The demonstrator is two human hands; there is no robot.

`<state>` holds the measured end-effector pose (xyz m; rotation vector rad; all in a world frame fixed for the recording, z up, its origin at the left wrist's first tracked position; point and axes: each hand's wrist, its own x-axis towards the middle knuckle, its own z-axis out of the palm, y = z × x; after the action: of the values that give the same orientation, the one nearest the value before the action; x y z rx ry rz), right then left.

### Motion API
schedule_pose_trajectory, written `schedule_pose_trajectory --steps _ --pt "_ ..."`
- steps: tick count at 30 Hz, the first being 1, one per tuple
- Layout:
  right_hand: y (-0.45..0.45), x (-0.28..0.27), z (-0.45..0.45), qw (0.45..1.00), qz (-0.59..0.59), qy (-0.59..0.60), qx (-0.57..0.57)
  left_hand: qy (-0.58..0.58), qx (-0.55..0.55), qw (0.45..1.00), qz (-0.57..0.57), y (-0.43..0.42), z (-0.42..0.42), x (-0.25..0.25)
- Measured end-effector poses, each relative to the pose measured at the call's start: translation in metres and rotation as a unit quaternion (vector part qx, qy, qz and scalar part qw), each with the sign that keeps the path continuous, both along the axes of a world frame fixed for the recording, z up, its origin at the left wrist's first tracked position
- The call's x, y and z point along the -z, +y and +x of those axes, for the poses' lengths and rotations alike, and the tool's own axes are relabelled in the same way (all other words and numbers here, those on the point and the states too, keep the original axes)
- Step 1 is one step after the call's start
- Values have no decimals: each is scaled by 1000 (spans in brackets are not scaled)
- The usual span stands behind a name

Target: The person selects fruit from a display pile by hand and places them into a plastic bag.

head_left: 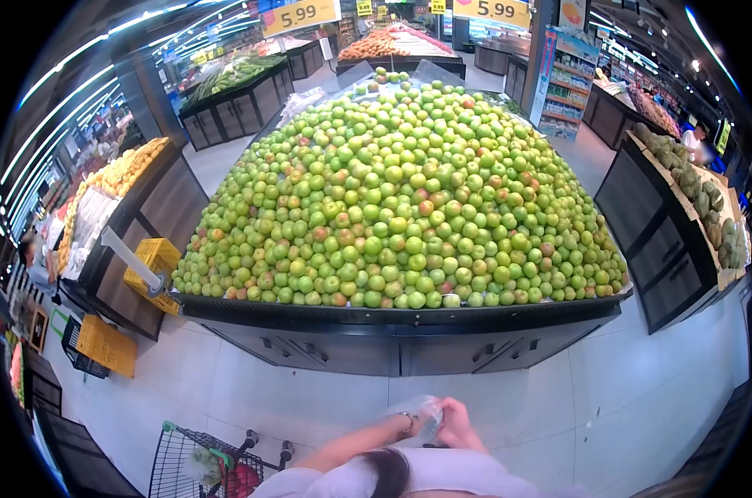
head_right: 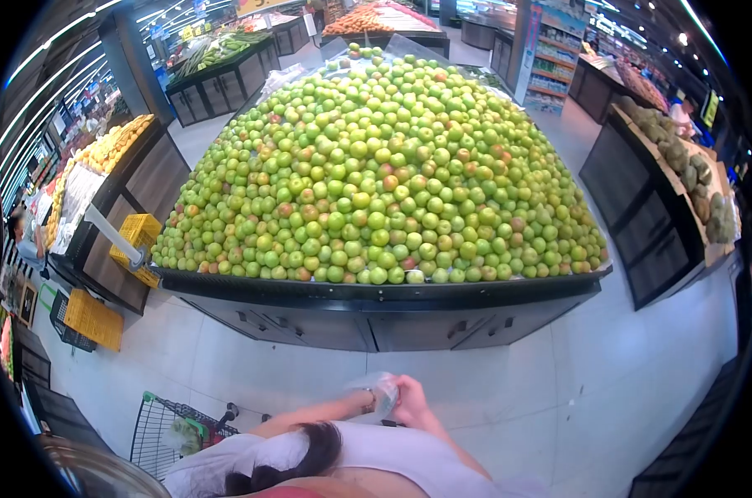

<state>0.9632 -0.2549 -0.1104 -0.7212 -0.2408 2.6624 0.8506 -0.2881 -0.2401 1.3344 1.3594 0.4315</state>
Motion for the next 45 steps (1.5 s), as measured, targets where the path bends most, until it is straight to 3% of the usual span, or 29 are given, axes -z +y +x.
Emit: schedule_pose_trajectory --steps 1,4,12,13,16,22,28,31,34,37,39,40,43,45 --pt "9 -1 5 998 2 64 0 9 12 1000 6 11 4 -7" --pt "31 -30 12 998 24 -17 52 33 42 998 20 40 17 -24" --pt "72 -70 47 987 39 151 45 54 95 992 62 91 71 -40" --pt "70 -68 51 988 37 140 54 54 101 991 65 94 79 -41" --pt "66 -87 57 989 34 -40 140 53 113 990 70 102 88 -41" --pt "87 -60 95 977 60 64 193 30 165 982 82 124 99 -60" --pt "111 -77 105 948 46 -71 308 -41 300 951 68 130 101 -107" --pt "125 -54 125 951 158 111 243 -111 334 936 33 125 79 -139" --pt "137 -57 133 939 189 30 285 -188 301 934 37 125 39 -191" --pt "146 -60 137 929 220 54 293 -312 270 905 106 127 -11 -245" --pt "150 -58 141 919 209 10 335 -477 127 869 26 124 -49 -240" --pt "150 -62 136 911 203 -12 357 -548 55 832 73 126 -64 -236" --pt "147 -93 113 879 193 -88 427 -563 -127 794 192 138 -126 -250" --pt "147 -94 111 871 164 -62 460 -549 -218 774 228 147 -176 -260"
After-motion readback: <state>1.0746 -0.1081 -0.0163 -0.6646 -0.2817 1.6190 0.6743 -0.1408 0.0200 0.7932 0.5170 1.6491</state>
